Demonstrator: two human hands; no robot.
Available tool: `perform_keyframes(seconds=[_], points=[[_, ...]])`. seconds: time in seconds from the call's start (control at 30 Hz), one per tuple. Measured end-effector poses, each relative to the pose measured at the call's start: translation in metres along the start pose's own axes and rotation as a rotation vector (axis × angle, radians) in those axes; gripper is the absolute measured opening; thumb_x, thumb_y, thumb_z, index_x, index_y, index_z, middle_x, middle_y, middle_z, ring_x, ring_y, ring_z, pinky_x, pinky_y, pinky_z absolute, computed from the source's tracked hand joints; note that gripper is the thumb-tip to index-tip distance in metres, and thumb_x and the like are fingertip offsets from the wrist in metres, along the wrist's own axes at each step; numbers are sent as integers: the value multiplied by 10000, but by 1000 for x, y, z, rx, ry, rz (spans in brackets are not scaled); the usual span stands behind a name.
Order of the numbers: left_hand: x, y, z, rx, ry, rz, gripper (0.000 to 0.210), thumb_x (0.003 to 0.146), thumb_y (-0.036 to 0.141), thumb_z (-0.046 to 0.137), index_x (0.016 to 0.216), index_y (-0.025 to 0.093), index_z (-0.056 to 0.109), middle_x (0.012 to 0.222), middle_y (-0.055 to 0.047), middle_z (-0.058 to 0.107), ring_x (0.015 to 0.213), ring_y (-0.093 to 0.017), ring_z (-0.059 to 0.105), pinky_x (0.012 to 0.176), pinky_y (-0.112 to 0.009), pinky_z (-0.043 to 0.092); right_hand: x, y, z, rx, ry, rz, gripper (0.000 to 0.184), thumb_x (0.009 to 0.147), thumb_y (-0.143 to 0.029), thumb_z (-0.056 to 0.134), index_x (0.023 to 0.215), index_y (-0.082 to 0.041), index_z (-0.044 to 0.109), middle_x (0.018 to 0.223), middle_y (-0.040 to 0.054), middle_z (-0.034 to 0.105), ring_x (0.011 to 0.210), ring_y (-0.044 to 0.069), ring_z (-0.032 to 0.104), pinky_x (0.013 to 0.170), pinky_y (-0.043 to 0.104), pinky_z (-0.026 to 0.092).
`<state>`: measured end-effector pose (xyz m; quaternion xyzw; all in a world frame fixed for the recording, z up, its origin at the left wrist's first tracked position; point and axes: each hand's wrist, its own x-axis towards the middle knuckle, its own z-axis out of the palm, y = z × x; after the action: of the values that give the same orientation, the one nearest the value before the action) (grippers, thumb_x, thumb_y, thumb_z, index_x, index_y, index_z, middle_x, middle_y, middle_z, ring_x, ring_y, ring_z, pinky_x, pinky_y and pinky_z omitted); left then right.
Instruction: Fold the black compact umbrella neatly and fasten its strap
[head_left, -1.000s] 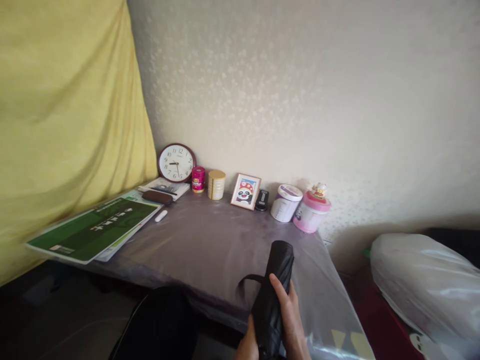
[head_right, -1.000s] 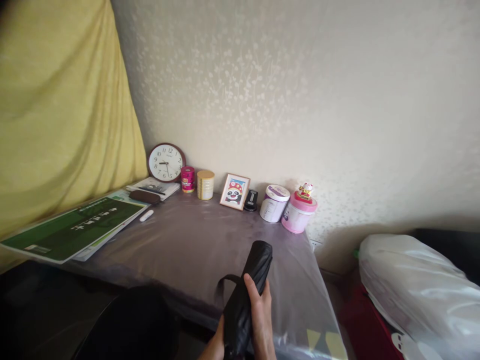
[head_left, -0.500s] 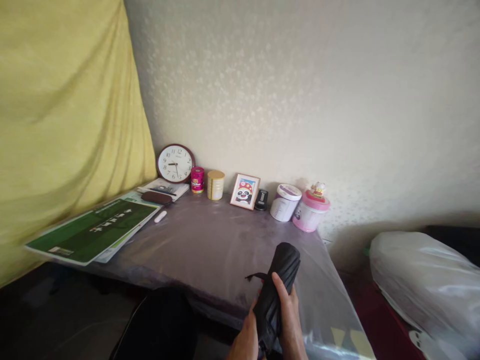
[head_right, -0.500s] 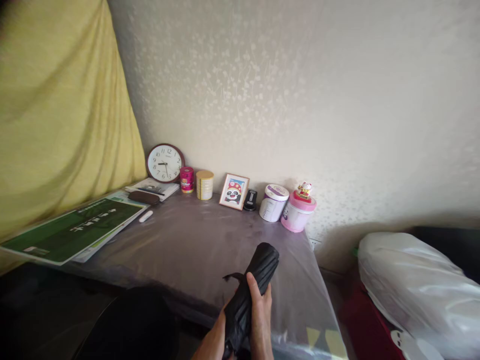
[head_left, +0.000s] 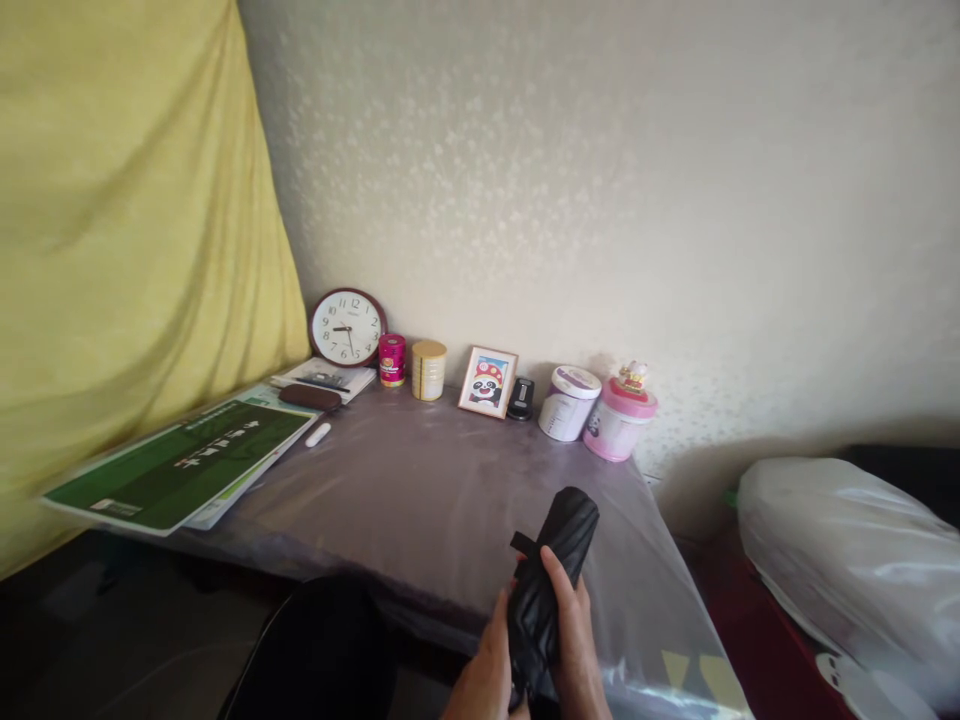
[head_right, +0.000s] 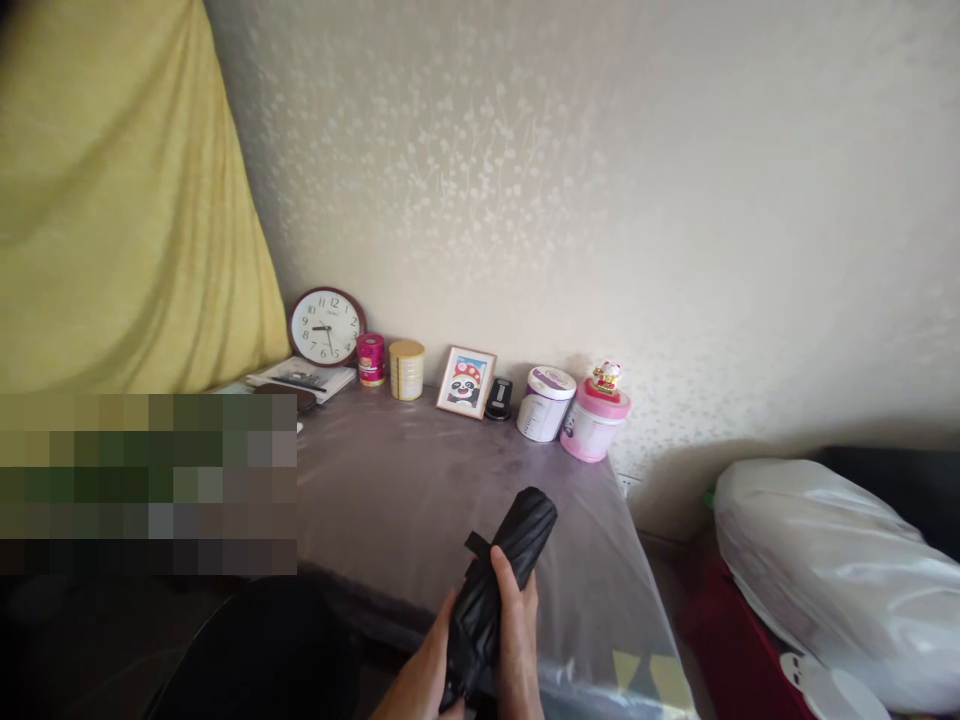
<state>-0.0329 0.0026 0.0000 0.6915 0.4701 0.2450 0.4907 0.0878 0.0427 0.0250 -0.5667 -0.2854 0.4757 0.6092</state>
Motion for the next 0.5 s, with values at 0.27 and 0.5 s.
perform_keyframes(seconds=[0.27, 0.5], points=[[-3, 19, -21, -142, 24, 5, 1060, 615, 180, 628, 1398, 191, -86, 1340, -141, 430, 1056, -233, 566, 874, -325, 476, -3, 1, 3, 64, -5, 103, 491, 667, -507, 653, 942, -101, 627, 714, 56, 683, 659, 232, 648, 601, 328, 529], [10, 23, -29, 150, 219, 139, 779, 774, 245, 523, 1407, 256, 70, 1387, -91, 387, 1196, -231, 461, 990, -361, 392, 15, -4, -6, -261, 25, -162, 521, 675, -488, 645, 1071, -152, 598, 1009, 67, 681, 994, 262, 603, 827, 329, 491]])
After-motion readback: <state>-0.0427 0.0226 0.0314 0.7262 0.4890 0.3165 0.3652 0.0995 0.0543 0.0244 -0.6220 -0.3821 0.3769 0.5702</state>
